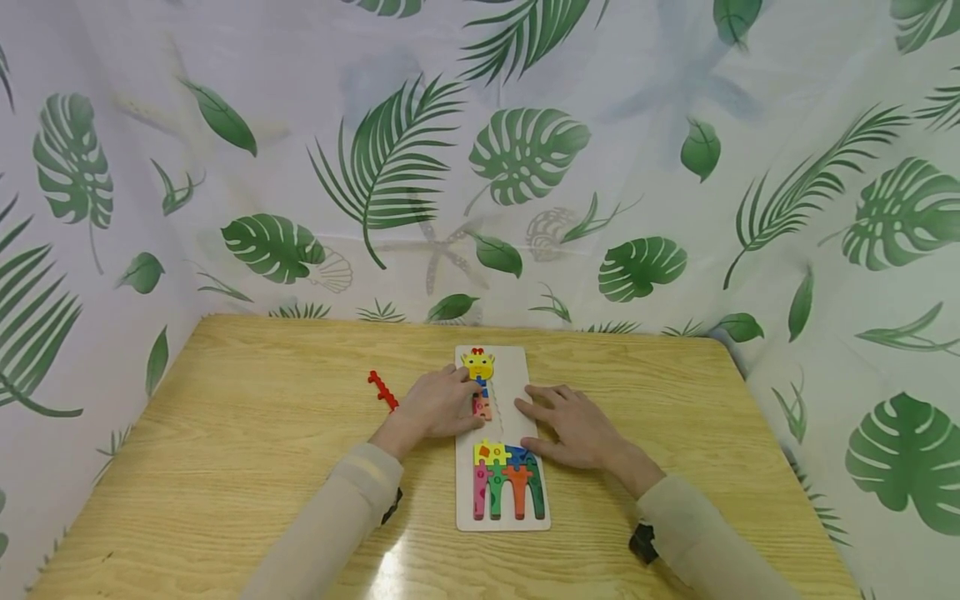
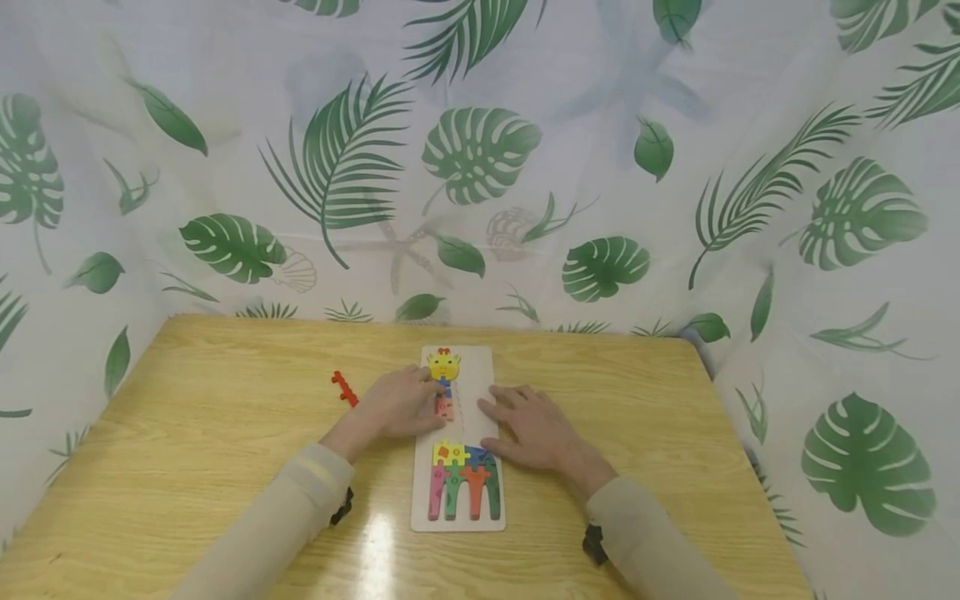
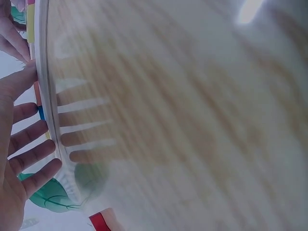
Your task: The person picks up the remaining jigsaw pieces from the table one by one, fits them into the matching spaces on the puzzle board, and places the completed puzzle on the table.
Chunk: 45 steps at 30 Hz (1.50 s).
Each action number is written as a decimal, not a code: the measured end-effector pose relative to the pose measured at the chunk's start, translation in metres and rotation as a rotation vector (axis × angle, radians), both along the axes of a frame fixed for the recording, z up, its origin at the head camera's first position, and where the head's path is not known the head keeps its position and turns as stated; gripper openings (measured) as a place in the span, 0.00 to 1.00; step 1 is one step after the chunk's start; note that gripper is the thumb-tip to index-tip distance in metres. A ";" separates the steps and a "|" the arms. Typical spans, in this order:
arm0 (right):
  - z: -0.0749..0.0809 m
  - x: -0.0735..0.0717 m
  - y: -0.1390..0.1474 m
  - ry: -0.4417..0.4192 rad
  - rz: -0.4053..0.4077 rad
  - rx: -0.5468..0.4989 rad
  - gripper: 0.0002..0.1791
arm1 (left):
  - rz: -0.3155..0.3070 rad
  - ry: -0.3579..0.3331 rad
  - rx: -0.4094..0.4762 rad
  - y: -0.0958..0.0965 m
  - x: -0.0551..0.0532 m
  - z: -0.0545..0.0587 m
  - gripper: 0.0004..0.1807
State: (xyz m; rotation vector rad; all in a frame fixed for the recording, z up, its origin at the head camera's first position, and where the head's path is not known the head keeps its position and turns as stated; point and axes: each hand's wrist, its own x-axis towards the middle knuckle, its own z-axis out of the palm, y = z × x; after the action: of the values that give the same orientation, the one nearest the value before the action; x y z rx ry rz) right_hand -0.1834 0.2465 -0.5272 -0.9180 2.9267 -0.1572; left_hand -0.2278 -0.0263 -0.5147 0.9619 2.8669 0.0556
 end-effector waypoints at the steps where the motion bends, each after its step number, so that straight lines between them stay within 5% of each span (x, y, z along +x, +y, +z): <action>1: 0.000 0.000 0.000 0.001 0.000 0.002 0.38 | 0.000 0.001 -0.003 0.000 0.000 0.000 0.34; 29: 0.001 0.002 -0.001 -0.017 -0.012 0.002 0.38 | -0.021 -0.040 0.066 -0.032 0.009 0.021 0.37; 45: -0.001 0.000 0.000 -0.004 0.002 0.006 0.38 | -0.031 -0.062 0.090 -0.055 0.016 0.022 0.39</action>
State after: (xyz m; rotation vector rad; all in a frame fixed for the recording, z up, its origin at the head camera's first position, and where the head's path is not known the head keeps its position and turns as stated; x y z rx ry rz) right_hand -0.1832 0.2469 -0.5284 -0.9180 2.9207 -0.1499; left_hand -0.2121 -0.0818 -0.4924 1.0016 2.8138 0.2103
